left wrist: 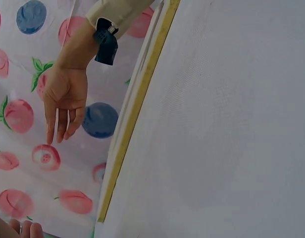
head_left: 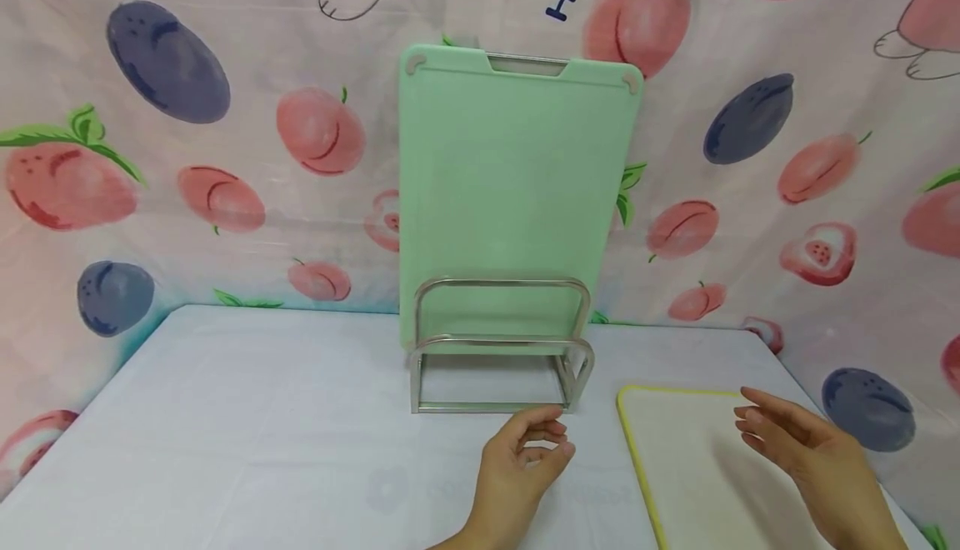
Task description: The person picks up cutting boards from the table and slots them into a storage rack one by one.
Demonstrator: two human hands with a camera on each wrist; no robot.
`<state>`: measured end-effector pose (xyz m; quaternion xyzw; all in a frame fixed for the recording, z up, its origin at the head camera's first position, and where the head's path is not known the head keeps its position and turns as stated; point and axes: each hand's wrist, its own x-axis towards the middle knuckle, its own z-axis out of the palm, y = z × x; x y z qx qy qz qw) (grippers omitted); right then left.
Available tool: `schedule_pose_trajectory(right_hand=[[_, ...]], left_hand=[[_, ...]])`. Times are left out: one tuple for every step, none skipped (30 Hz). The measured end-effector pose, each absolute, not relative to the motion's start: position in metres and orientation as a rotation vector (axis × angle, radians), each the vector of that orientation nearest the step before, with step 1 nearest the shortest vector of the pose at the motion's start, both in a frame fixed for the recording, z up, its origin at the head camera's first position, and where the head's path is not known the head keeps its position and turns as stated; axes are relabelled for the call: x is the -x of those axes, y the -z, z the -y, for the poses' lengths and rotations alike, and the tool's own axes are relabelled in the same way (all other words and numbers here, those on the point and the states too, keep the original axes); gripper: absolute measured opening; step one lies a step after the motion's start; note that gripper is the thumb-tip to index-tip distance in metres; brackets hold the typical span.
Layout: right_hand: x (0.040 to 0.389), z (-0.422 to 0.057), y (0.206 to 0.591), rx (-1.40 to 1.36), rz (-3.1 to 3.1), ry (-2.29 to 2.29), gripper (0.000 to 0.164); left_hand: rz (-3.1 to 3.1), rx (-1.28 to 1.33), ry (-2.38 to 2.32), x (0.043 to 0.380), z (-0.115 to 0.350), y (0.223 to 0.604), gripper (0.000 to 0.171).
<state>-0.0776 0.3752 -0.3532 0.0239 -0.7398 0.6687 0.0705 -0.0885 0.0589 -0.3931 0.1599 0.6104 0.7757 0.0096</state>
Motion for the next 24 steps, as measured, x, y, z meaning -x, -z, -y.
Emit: schedule_pose_trajectory(right_hand=[[0.078, -0.377, 0.355, -0.071, 2.225, -2.019, 0.038], [0.077, -0.379, 0.356, -0.077, 2.222, -2.027, 0.038], [0.077, -0.382, 0.358, -0.087, 2.219, -2.031, 0.038], [0.077, -0.384, 0.360, -0.095, 2.217, -2.033, 0.039], [0.077, -0.387, 0.361, -0.093, 2.218, -2.038, 0.039], [0.076, -0.389, 0.362, -0.088, 2.222, -2.038, 0.039], [0.076, -0.392, 0.364, -0.087, 2.226, -2.040, 0.039], [0.075, -0.394, 0.365, -0.079, 2.229, -2.048, 0.039], [0.075, -0.397, 0.366, -0.061, 2.231, -2.059, 0.038], [0.076, -0.399, 0.368, -0.039, 2.237, -2.069, 0.038], [0.076, -0.401, 0.368, -0.012, 2.238, -2.081, 0.037], [0.076, -0.403, 0.369, 0.017, 2.245, -2.084, 0.037], [0.077, -0.404, 0.370, 0.047, 2.257, -2.086, 0.036], [0.077, -0.405, 0.371, 0.065, 2.266, -2.089, 0.036], [0.078, -0.407, 0.372, 0.078, 2.273, -2.095, 0.036], [0.078, -0.408, 0.373, 0.085, 2.280, -2.102, 0.036], [0.079, -0.410, 0.374, 0.081, 2.294, -2.096, 0.037], [0.079, -0.411, 0.375, 0.066, 2.302, -2.094, 0.037], [0.079, -0.413, 0.376, 0.056, 2.307, -2.094, 0.037], [0.079, -0.415, 0.376, 0.041, 2.318, -2.088, 0.037], [0.080, -0.418, 0.377, 0.035, 2.327, -2.085, 0.036], [0.080, -0.420, 0.378, 0.035, 2.332, -2.089, 0.036], [0.080, -0.422, 0.379, 0.036, 2.335, -2.096, 0.035], [0.081, -0.424, 0.380, 0.053, 2.333, -2.115, 0.034]], left_hand=[[-1.902, -0.489, -2.428, 0.088, -0.062, 0.394, 0.031], [-1.902, -0.489, -2.435, 0.087, -0.066, 0.396, 0.031], [-1.900, -0.488, -2.440, 0.086, -0.069, 0.397, 0.030], [-1.895, -0.484, -2.440, 0.084, -0.073, 0.398, 0.030], [-1.891, -0.493, -2.442, 0.083, -0.076, 0.399, 0.030], [-1.879, -0.495, -2.446, 0.081, -0.080, 0.399, 0.030], [-1.873, -0.489, -2.440, 0.080, -0.083, 0.400, 0.030], [-1.861, -0.478, -2.436, 0.079, -0.087, 0.400, 0.030], [-1.856, -0.459, -2.429, 0.079, -0.090, 0.401, 0.030], [-1.856, -0.440, -2.425, 0.079, -0.093, 0.402, 0.030], [-1.853, -0.420, -2.429, 0.079, -0.097, 0.403, 0.030], [-1.851, -0.388, -2.434, 0.080, -0.101, 0.403, 0.029], [-1.853, -0.346, -2.438, 0.080, -0.105, 0.403, 0.028], [-1.851, -0.308, -2.450, 0.080, -0.109, 0.403, 0.027], [-1.851, -0.279, -2.462, 0.081, -0.114, 0.403, 0.026], [-1.848, -0.246, -2.475, 0.080, -0.119, 0.402, 0.024], [-1.841, -0.206, -2.483, 0.080, -0.123, 0.402, 0.023], [-1.829, -0.166, -2.492, 0.079, -0.128, 0.401, 0.023], [-1.825, -0.132, -2.496, 0.078, -0.132, 0.400, 0.023], [-1.826, -0.106, -2.498, 0.077, -0.137, 0.400, 0.023], [-1.829, -0.084, -2.493, 0.076, -0.140, 0.400, 0.024], [-1.833, -0.054, -2.483, 0.075, -0.143, 0.401, 0.024], [-1.823, -0.026, -2.472, 0.074, -0.145, 0.401, 0.025], [-1.821, -0.011, -2.461, 0.074, -0.147, 0.402, 0.027]])
